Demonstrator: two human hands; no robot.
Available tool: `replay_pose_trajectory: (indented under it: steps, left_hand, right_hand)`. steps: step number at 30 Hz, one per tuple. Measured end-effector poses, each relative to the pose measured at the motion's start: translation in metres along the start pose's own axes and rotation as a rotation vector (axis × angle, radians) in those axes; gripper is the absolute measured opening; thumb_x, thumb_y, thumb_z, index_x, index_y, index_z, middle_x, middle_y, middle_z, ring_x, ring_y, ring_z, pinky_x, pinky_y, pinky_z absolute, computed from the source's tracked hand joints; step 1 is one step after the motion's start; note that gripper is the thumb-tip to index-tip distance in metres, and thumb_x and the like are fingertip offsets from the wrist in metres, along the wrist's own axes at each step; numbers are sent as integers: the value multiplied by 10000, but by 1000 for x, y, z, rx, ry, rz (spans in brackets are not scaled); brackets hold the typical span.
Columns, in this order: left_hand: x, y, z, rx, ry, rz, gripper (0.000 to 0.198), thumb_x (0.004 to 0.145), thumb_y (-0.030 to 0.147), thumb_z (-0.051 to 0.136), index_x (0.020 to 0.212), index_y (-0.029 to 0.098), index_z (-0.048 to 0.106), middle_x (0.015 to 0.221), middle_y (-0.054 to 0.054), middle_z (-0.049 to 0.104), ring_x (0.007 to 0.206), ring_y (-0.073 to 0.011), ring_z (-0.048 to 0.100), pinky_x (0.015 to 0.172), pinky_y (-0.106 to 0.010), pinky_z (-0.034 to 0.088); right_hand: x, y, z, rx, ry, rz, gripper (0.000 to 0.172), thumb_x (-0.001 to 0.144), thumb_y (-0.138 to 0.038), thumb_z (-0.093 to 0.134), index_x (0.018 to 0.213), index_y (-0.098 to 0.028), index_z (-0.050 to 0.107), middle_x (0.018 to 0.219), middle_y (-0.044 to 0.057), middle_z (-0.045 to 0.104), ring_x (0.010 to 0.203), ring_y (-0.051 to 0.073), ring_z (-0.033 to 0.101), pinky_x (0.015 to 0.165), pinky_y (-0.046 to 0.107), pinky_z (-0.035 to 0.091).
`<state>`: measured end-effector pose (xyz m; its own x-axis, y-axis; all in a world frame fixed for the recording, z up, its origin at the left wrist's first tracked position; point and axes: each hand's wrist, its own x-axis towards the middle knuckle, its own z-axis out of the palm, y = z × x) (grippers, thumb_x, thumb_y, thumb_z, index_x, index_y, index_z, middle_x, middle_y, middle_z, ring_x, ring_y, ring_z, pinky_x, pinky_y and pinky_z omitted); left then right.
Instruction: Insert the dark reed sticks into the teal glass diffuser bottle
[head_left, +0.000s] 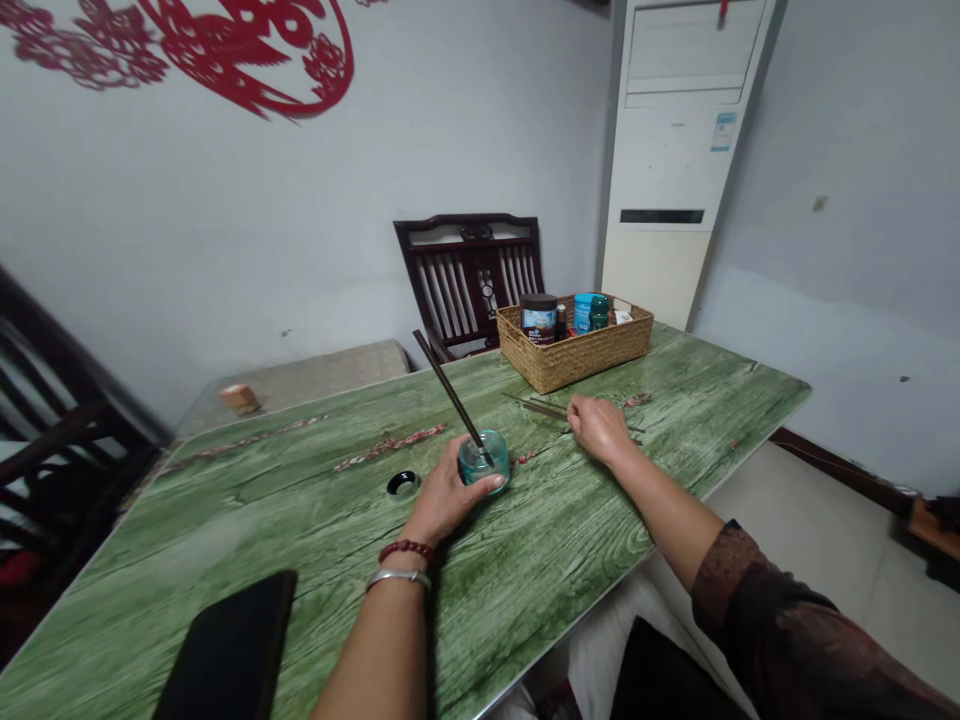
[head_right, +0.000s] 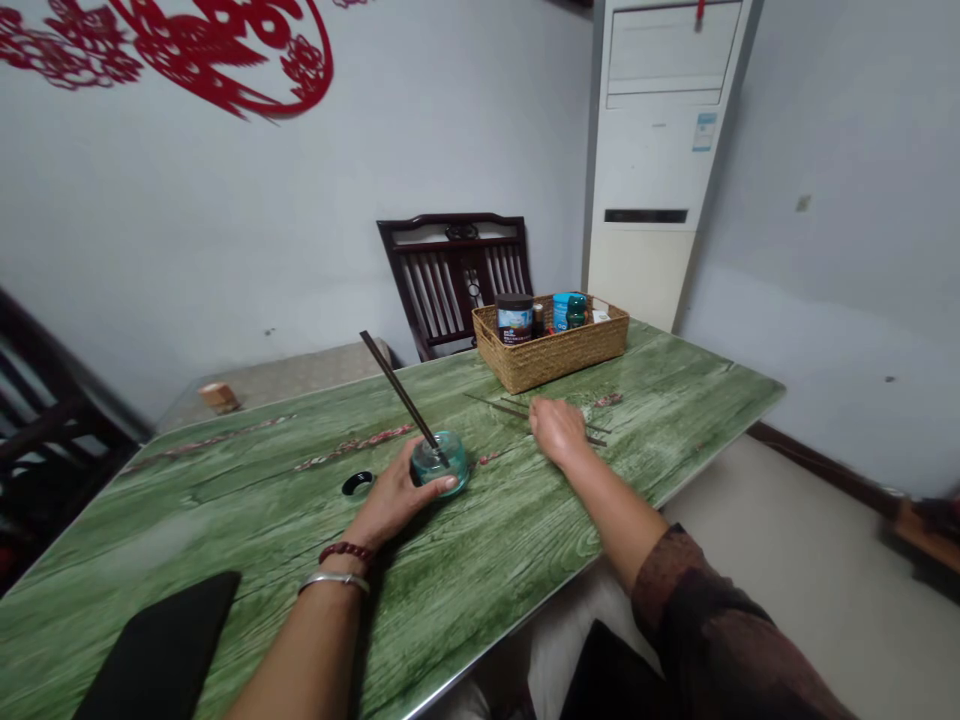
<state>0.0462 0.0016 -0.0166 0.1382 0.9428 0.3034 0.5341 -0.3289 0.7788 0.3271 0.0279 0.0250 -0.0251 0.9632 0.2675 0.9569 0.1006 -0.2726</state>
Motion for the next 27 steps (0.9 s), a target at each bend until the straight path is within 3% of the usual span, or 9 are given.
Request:
replay_pose_trajectory:
  steps: [7, 13, 17, 21, 27]
  left_hand:
    - [0, -1, 0, -31, 12, 26, 726, 672, 552, 832, 1273, 203, 621, 1274, -153, 727, 1185, -377, 680, 1075, -540, 505]
    - [1, -4, 1, -25, 25, 31, 731, 669, 556, 843, 1278, 214, 631, 1264, -137, 734, 1170, -367, 691, 1061, -534, 517]
    - [1, -4, 2, -29, 26, 45, 697, 674, 534, 837, 1262, 218, 637, 1247, -130, 735, 1160, -364, 691, 1055, -534, 522]
    - [1, -3, 2, -37, 16, 30, 716, 673, 544, 835, 1270, 209, 627, 1253, -136, 730, 1162, -362, 690, 1058, -525, 516]
    - [1, -1, 1, -24, 4, 38, 718, 685, 539, 825, 1276, 188, 616, 1237, -134, 734, 1148, -350, 689, 1049, -512, 511]
  right_hand:
    - [13, -25, -36, 719, 277, -121, 146, 870, -194, 638, 979, -200, 735, 901, 32, 794, 840, 184, 726, 825, 293, 545]
    - [6, -68, -58, 1315, 308, -351, 189, 881, -394, 677, 945, -225, 622, 869, 2, 759, 684, 131, 682, 646, 254, 579]
    - [1, -93, -62, 1396, 296, -400, 217, 897, -425, 700, 948, -238, 605, 906, 7, 763, 739, 134, 716, 684, 262, 612]
    - [5, -111, -48, 1380, 242, -405, 197, 913, -411, 685, 941, -237, 596, 894, 4, 756, 725, 133, 714, 680, 263, 607]
    - [13, -123, -25, 1175, 250, -329, 77, 892, -288, 660, 901, -235, 605, 837, -16, 730, 794, 155, 728, 733, 271, 586]
